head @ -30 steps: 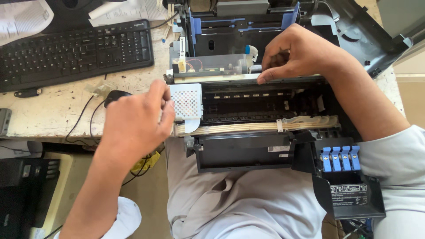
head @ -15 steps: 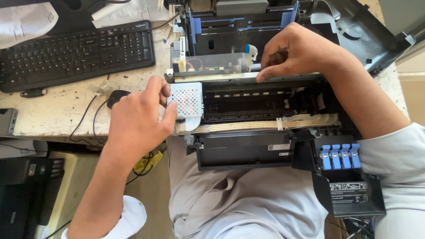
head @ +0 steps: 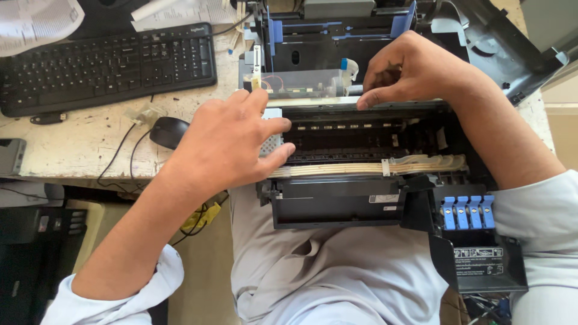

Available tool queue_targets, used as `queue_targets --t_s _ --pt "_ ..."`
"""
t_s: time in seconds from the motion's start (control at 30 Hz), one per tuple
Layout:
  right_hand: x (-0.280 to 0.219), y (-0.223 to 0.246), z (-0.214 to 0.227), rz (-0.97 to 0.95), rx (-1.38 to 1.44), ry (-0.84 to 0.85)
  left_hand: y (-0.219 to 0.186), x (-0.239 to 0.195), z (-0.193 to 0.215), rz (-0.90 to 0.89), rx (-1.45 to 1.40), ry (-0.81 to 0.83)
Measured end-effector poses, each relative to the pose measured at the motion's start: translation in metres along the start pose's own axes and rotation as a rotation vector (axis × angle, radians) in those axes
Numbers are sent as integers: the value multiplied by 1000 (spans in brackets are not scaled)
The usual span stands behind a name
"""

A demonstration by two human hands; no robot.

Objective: The person works on a disassembled printer placed on their lap, repeatedly inserting and removing a transparent plastic cover and adjusting internal components with both hands. A computer monitor, keyboard, and mouse are visible on the desk nearby.

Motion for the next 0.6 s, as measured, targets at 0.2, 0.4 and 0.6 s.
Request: queue_targets --t_s 0.2,0.4,0.6 --pt "3 3 4 49 -9 0 8 -15 7 123 7 -85" --pt "2 0 3 32 -41 -6 30 -39 7 426 162 15" --pt "3 3 2 187 75 -38 21 -38 16 278 66 -261"
Point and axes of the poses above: each hand's wrist, its own x-axis towards the middle knuckle, its own z-axis out of the back of the hand, y = z × x, the point moved 5 cm from there along x, towards the middle knuckle, and after that the axes turned 5 degrees about -y, right-handed, at the moved point
